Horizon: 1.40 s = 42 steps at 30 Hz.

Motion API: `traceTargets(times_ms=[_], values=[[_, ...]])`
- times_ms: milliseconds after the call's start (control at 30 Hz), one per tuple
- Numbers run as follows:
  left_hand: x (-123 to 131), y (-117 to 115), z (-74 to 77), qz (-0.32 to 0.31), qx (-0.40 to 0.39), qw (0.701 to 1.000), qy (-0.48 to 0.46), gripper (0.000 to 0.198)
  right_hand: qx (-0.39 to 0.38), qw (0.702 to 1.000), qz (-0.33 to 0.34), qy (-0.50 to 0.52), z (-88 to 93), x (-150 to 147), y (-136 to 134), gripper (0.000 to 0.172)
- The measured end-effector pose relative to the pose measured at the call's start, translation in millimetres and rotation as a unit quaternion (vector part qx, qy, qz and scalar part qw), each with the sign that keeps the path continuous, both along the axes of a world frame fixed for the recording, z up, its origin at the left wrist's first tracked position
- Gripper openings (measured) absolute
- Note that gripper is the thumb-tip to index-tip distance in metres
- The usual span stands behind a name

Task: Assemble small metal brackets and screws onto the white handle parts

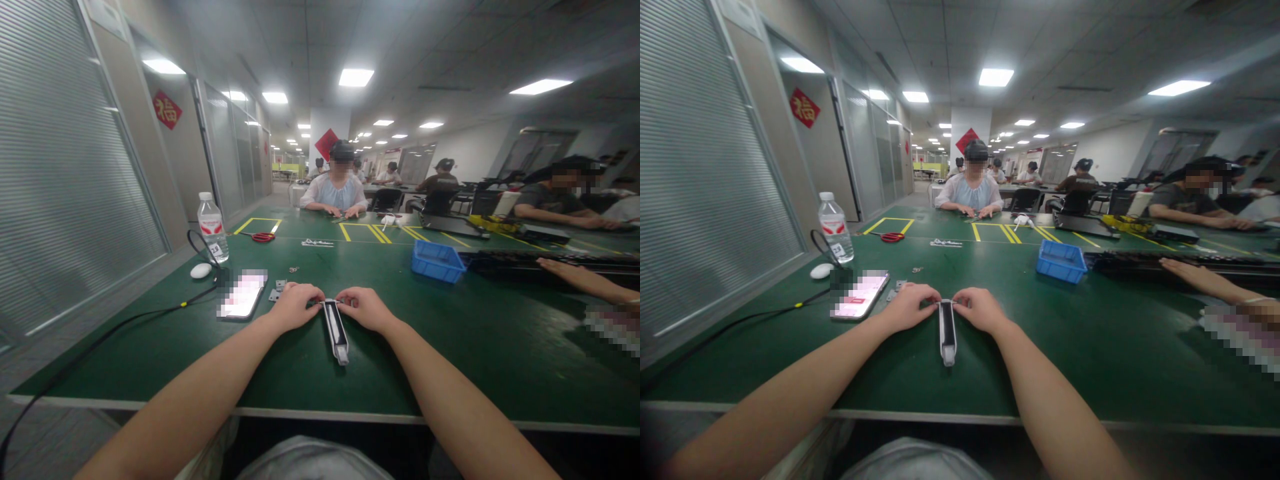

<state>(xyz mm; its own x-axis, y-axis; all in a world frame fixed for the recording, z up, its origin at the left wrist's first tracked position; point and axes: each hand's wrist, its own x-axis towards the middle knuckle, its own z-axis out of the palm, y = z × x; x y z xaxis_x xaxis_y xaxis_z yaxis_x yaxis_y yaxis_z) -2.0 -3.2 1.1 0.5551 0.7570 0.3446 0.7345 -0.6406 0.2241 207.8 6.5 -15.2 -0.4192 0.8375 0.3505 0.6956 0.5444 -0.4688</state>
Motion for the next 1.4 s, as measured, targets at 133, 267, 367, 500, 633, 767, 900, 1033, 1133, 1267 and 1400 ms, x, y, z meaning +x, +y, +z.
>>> traceTargets(times_ms=[133,267,367,500,633,767,900,1033,1133,1267,1400], values=[[0.2,-0.4,0.6,-0.001,0.000,1.000,0.001,0.014,-0.004,1.000,-0.002,0.001,0.2,0.1,0.2,0.019],[0.2,-0.4,0.5,-0.001,0.004,1.000,-0.002,0.014,-0.003,1.000,-0.001,0.006,-1.7,1.2,2.0,0.019],[0.3,0.0,-0.3,0.001,0.004,1.000,-0.001,0.014,-0.003,1.000,0.003,0.013,-4.0,1.2,3.2,0.019],[0.6,0.6,-1.5,0.005,0.002,1.000,0.003,0.015,-0.003,1.000,0.004,0.022,-5.8,0.7,3.7,0.018],[0.4,0.5,-1.2,0.005,0.000,1.000,0.002,0.015,-0.012,1.000,0.002,0.026,-4.7,2.2,3.8,0.019],[0.0,-0.4,0.2,0.001,0.002,1.000,0.001,0.014,-0.010,1.000,-0.017,0.024,-1.8,4.1,3.4,0.019],[-0.4,-0.6,0.7,-0.001,0.004,1.000,-0.002,0.014,-0.015,1.000,-0.022,0.012,-1.1,4.8,2.9,0.017],[-0.8,-0.6,0.6,0.000,0.007,1.000,-0.010,0.014,-0.017,1.000,-0.015,0.012,-2.0,4.8,3.0,0.017],[-1.1,-0.4,0.5,0.002,0.008,1.000,-0.013,0.015,-0.012,1.000,-0.007,0.015,-2.4,4.8,3.0,0.018],[-1.4,0.2,-0.1,0.005,0.007,1.000,-0.011,0.014,-0.006,1.000,-0.006,0.018,-2.8,4.7,3.2,0.018],[-1.5,1.1,-1.6,0.000,0.007,1.000,-0.011,0.014,-0.008,1.000,-0.006,0.015,-2.7,4.3,3.4,0.018]])
